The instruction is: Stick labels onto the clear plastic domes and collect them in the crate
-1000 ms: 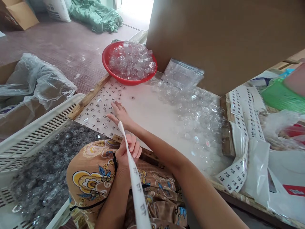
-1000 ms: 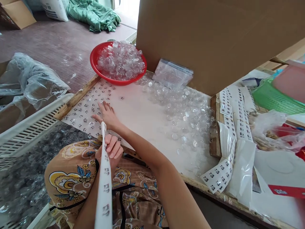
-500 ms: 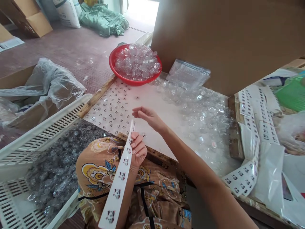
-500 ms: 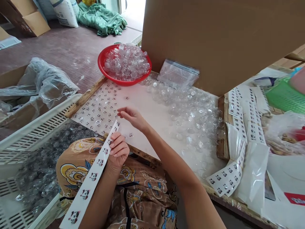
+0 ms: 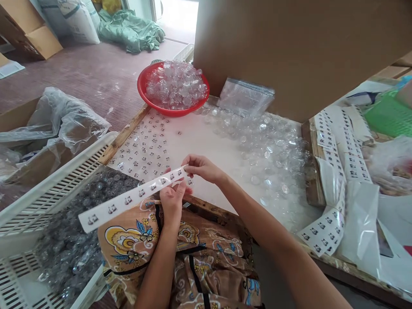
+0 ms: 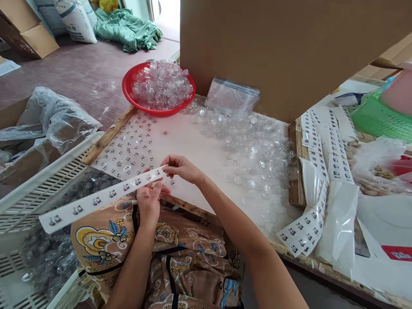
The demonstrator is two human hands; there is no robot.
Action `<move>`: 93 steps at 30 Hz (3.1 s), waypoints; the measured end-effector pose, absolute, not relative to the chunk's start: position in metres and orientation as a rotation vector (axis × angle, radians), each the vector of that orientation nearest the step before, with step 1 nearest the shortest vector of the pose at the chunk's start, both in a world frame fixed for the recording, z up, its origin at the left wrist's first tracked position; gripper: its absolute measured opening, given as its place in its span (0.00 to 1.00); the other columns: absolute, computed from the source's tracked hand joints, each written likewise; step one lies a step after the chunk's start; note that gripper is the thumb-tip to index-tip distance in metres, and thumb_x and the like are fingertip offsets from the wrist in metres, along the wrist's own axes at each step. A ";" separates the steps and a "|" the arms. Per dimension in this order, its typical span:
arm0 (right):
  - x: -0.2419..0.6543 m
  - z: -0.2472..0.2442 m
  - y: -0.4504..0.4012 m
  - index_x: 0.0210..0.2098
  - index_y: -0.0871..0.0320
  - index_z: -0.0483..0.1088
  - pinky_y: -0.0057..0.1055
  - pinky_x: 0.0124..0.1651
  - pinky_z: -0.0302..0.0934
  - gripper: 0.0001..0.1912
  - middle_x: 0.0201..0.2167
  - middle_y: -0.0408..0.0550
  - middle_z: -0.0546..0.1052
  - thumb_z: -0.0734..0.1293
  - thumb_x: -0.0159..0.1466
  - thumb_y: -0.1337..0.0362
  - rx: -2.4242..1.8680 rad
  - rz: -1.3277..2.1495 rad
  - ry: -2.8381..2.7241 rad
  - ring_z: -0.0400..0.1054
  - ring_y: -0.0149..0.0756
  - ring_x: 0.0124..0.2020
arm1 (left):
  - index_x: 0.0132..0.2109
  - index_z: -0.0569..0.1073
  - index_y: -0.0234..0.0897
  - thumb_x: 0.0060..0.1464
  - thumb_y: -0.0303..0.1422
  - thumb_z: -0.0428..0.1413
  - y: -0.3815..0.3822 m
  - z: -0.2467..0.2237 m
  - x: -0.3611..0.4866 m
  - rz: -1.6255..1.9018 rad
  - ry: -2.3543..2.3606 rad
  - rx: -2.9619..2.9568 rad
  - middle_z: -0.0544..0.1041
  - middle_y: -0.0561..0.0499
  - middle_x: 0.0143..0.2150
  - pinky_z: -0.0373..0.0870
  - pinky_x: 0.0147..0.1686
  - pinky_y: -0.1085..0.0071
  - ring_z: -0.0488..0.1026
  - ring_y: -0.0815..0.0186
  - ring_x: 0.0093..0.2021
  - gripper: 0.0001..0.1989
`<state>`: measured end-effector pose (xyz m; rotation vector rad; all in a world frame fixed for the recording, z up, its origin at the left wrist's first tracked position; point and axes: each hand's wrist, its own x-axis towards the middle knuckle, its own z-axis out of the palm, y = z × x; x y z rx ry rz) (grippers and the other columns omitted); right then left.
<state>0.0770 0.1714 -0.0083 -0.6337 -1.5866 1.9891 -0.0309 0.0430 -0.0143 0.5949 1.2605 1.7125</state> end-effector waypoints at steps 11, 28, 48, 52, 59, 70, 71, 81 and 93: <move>0.098 0.008 0.127 0.31 0.55 0.70 0.35 0.46 0.66 0.07 0.41 0.51 0.75 0.64 0.66 0.67 -0.832 0.758 -2.061 0.70 0.37 0.44 | 0.44 0.78 0.30 0.53 0.43 0.62 0.049 -0.021 -0.028 1.741 1.596 0.533 0.78 0.51 0.22 0.77 0.26 0.70 0.78 0.65 0.21 0.19; 0.200 -0.039 0.085 0.27 0.56 0.68 0.28 0.24 0.53 0.14 0.20 0.41 0.70 0.69 0.54 0.52 -1.681 1.142 -1.404 0.60 0.31 0.21 | 0.38 0.79 0.32 0.51 0.36 0.64 0.046 -0.019 -0.021 1.764 1.473 0.631 0.77 0.53 0.23 0.72 0.23 0.76 0.73 0.72 0.19 0.11; 0.140 -0.035 0.102 0.48 0.56 0.68 0.34 0.39 0.64 0.14 0.37 0.49 0.79 0.63 0.62 0.67 -1.570 0.778 -1.733 0.71 0.36 0.31 | 0.38 0.80 0.32 0.49 0.39 0.64 0.044 -0.021 -0.023 1.732 1.508 0.605 0.78 0.52 0.24 0.74 0.24 0.74 0.74 0.70 0.20 0.14; 0.160 -0.023 0.098 0.44 0.56 0.70 0.34 0.37 0.65 0.11 0.38 0.52 0.78 0.64 0.66 0.58 -1.562 0.732 -1.593 0.71 0.35 0.32 | 0.39 0.81 0.33 0.51 0.39 0.64 0.041 -0.018 -0.021 1.603 1.479 0.718 0.80 0.49 0.28 0.74 0.24 0.75 0.75 0.70 0.22 0.13; 0.141 0.003 0.080 0.48 0.54 0.72 0.34 0.45 0.68 0.11 0.43 0.51 0.77 0.66 0.67 0.60 -1.159 0.867 -1.920 0.72 0.37 0.43 | 0.38 0.83 0.37 0.49 0.39 0.66 0.038 -0.018 -0.020 1.428 1.485 0.952 0.83 0.46 0.35 0.79 0.30 0.70 0.79 0.63 0.28 0.12; 0.182 -0.016 0.084 0.49 0.55 0.71 0.37 0.38 0.68 0.12 0.46 0.55 0.75 0.64 0.68 0.59 -1.417 0.489 -1.881 0.72 0.41 0.40 | 0.37 0.83 0.34 0.54 0.41 0.62 0.039 -0.019 -0.020 1.413 1.484 0.908 0.82 0.46 0.28 0.77 0.23 0.72 0.77 0.64 0.21 0.13; 0.194 -0.020 0.089 0.49 0.56 0.71 0.38 0.36 0.66 0.13 0.46 0.56 0.75 0.64 0.67 0.58 -1.550 0.423 -1.845 0.72 0.41 0.37 | 0.37 0.83 0.34 0.54 0.42 0.62 0.039 -0.019 -0.020 1.418 1.477 0.898 0.82 0.45 0.28 0.77 0.22 0.72 0.77 0.64 0.21 0.14; 0.226 -0.033 0.100 0.39 0.57 0.74 0.37 0.36 0.60 0.10 0.38 0.54 0.78 0.61 0.62 0.66 -1.867 0.405 -1.822 0.69 0.40 0.33 | 0.36 0.83 0.33 0.55 0.41 0.61 0.039 -0.021 -0.018 1.421 1.482 0.894 0.82 0.45 0.29 0.76 0.22 0.74 0.77 0.66 0.21 0.14; 0.235 -0.036 0.104 0.33 0.57 0.72 0.31 0.25 0.58 0.17 0.25 0.46 0.75 0.71 0.53 0.50 -1.846 0.997 -1.302 0.62 0.30 0.21 | 0.35 0.83 0.32 0.53 0.41 0.62 0.038 -0.019 -0.018 1.422 1.475 0.829 0.82 0.45 0.28 0.75 0.21 0.74 0.76 0.66 0.20 0.14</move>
